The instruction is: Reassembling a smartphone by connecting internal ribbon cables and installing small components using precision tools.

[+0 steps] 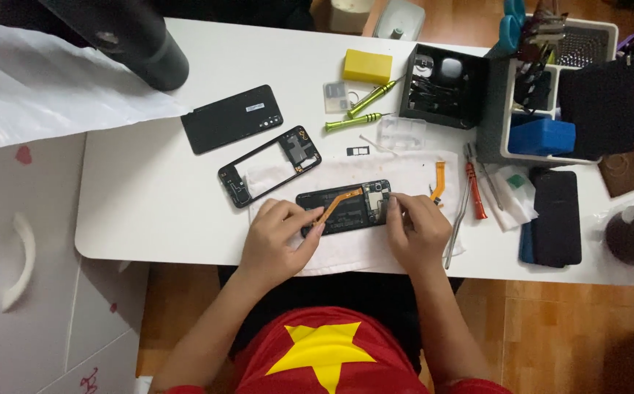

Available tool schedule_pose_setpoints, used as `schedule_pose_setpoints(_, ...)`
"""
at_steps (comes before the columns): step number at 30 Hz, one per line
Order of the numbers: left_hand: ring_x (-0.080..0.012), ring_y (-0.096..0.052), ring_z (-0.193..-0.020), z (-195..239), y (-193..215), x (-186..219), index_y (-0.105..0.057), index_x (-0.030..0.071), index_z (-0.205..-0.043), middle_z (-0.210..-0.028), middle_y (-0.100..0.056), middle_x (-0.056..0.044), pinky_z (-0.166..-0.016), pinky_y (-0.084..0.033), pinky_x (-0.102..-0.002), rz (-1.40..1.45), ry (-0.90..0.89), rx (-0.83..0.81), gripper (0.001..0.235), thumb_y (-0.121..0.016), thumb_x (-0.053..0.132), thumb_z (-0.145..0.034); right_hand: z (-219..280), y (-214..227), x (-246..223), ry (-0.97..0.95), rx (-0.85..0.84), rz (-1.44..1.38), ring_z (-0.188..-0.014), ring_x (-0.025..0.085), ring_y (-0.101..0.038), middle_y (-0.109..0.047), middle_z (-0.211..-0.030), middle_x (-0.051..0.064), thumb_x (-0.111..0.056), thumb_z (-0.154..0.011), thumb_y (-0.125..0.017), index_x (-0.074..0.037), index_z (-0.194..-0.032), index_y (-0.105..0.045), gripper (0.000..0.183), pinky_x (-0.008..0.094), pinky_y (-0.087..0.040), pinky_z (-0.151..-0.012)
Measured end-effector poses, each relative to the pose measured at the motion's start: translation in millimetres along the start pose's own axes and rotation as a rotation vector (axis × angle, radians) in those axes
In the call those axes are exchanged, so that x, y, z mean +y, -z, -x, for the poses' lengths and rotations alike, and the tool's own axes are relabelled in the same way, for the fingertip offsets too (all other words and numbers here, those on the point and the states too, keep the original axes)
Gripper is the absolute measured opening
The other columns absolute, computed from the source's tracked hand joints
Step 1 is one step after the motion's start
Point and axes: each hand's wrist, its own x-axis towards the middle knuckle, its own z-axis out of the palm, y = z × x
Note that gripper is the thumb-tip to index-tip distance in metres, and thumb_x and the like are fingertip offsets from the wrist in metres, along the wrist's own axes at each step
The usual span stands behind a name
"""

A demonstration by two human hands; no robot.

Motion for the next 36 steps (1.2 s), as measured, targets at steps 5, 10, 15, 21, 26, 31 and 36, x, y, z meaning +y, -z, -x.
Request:
schedule_pose_setpoints(5,-0.0314,-0.064,-0.08,-27,-26,6,-0.075,0.005,-0.107,-0.087,-0.066,-0.012,-0.07,-0.052,-0.039,-0.206,-0.143,-0.139,0.023,-0.077,0.016,-0.087,1,-1,2,-0.016,-0.012,0.003,-0.053,0.026,-0.061,-0.069,-0.067,0.015,-0.001,-0.094,-0.071,0.002,-0.094,-0.08,0.009,0.032,-0.047,-0.046)
schedule_pose_setpoints(10,-0.029,-0.063,-0.078,-33,-59,0,-0.07,-0.001,-0.105,-0.085,-0.061,-0.014,-0.068,-0.05,-0.037,-0.422,-0.122,-0.327,0.017,-0.071,0.003,-0.088,1,0,6,-0.049,-0.021,-0.015,-0.053,0.025,-0.061,-0.07,-0.067,0.014,-0.004,-0.094,-0.072,-0.001,-0.093,-0.08,0.008,0.03,-0.047,-0.045)
schedule_pose_setpoints(15,-0.0303,-0.061,-0.08,-35,-69,-2,-0.063,-0.001,-0.105,-0.084,-0.056,-0.011,-0.071,-0.05,-0.039,-0.371,0.156,-0.476,0.015,-0.067,0.01,-0.094,0,1,9,-0.043,-0.032,-0.01,-0.053,0.024,-0.061,-0.067,-0.062,0.009,-0.006,-0.095,-0.07,-0.004,-0.093,-0.079,0.01,0.03,-0.047,-0.048)
schedule_pose_setpoints(21,-0.0277,-0.061,-0.085,-44,-62,15,-0.064,0.004,-0.099,-0.085,-0.056,-0.008,-0.075,-0.048,-0.039,-0.413,0.284,-0.569,0.006,-0.064,0.008,-0.095,-4,5,4,-0.073,-0.07,-0.061,-0.053,0.026,-0.062,-0.068,-0.063,0.012,-0.007,-0.096,-0.069,-0.002,-0.093,-0.078,0.011,0.032,-0.047,-0.049)
schedule_pose_setpoints(26,-0.0314,-0.061,-0.086,-42,-62,22,-0.063,0.002,-0.101,-0.086,-0.056,-0.012,-0.077,-0.049,-0.042,-0.426,0.237,-0.555,0.007,-0.064,0.006,-0.095,-5,7,4,-0.088,-0.08,-0.092,-0.053,0.027,-0.062,-0.069,-0.065,0.014,-0.008,-0.097,-0.069,-0.002,-0.093,-0.079,0.012,0.032,-0.048,-0.05)
schedule_pose_setpoints(31,-0.0279,-0.064,-0.086,-50,-62,13,-0.063,0.004,-0.107,-0.084,-0.058,-0.009,-0.08,-0.051,-0.039,-0.345,0.29,-0.588,0.011,-0.057,0.011,-0.101,-6,9,3,-0.092,-0.083,-0.103,-0.052,0.025,-0.061,-0.068,-0.062,0.012,-0.007,-0.097,-0.068,-0.002,-0.093,-0.078,0.013,0.032,-0.047,-0.051)
schedule_pose_setpoints(36,-0.0293,-0.068,-0.085,-56,-60,3,-0.07,0.008,-0.105,-0.082,-0.064,-0.01,-0.081,-0.052,-0.039,-0.164,0.246,-0.547,0.013,-0.058,0.01,-0.1,-3,7,9,-0.037,-0.074,-0.086,-0.053,0.028,-0.061,-0.066,-0.062,0.011,-0.007,-0.097,-0.069,-0.003,-0.094,-0.078,0.01,0.034,-0.047,-0.051)
